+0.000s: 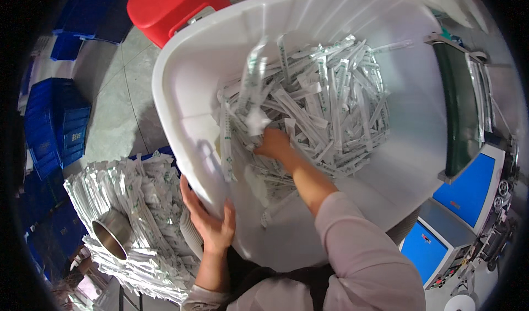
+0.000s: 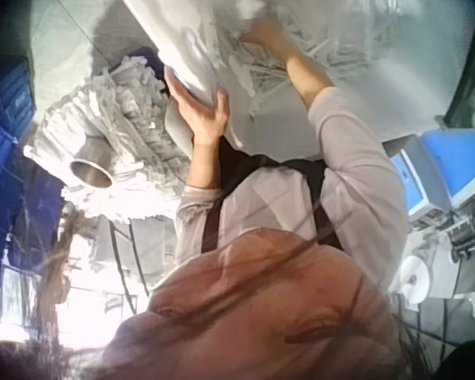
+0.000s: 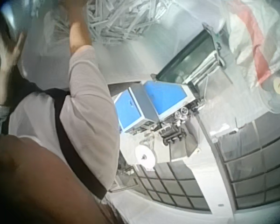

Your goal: The person bundles small white packets by hand, aligning them into stacks before placing them into a white bin. They occasionally reach into a small bowl and handle a small item.

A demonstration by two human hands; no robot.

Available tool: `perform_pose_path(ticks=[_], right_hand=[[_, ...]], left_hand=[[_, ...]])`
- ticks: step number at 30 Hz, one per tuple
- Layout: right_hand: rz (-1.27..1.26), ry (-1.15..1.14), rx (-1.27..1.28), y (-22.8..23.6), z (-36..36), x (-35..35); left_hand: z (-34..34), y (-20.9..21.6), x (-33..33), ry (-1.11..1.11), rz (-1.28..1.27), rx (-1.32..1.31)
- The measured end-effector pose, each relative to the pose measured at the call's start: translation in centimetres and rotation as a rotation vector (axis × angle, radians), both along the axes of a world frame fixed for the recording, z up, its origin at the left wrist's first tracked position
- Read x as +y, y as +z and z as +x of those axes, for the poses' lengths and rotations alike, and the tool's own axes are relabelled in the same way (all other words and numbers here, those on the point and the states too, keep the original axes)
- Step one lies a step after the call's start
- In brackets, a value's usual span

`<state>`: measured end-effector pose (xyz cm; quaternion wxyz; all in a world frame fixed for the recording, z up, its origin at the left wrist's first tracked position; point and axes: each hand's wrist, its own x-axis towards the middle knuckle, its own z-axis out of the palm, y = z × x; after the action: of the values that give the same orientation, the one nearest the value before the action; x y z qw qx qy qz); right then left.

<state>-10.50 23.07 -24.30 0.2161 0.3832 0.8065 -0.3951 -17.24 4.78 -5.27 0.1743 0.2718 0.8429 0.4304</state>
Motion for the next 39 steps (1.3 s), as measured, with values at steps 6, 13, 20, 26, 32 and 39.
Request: perform_pose_path(ticks=[6, 13, 20, 26, 32, 39], right_hand=[[-0.416, -0.297, 0.509, 11.0, 7.3, 2.6], [-0.484, -0.156, 0.925, 23.7, 12.1, 2.7], [-0.603, -0.222, 1.039, 30.4, 13.1, -1.6], [-0.477, -0.198, 1.059, 26.4, 11.4, -2.5], [-0.448, -0.200, 0.905, 25.7, 11.8, -0.2], [0.553, 0.321, 0.564, 23.6, 13.1, -1.4]], left_hand=[[0.2, 0.0, -0.2, 0.035, -0.056, 0.307], [5.5, 5.6, 4.9, -0.392, 0.413, 0.122], [10.1, 6.2, 6.8, -0.466, 0.346, 0.107], [8.2, 5.0, 5.6, -0.410, 0.594, -0.174], [6.4, 7.6, 7.8, -0.364, 0.676, -0.247], [3.8, 6.8, 6.4, -0.115, 0.743, -0.850]])
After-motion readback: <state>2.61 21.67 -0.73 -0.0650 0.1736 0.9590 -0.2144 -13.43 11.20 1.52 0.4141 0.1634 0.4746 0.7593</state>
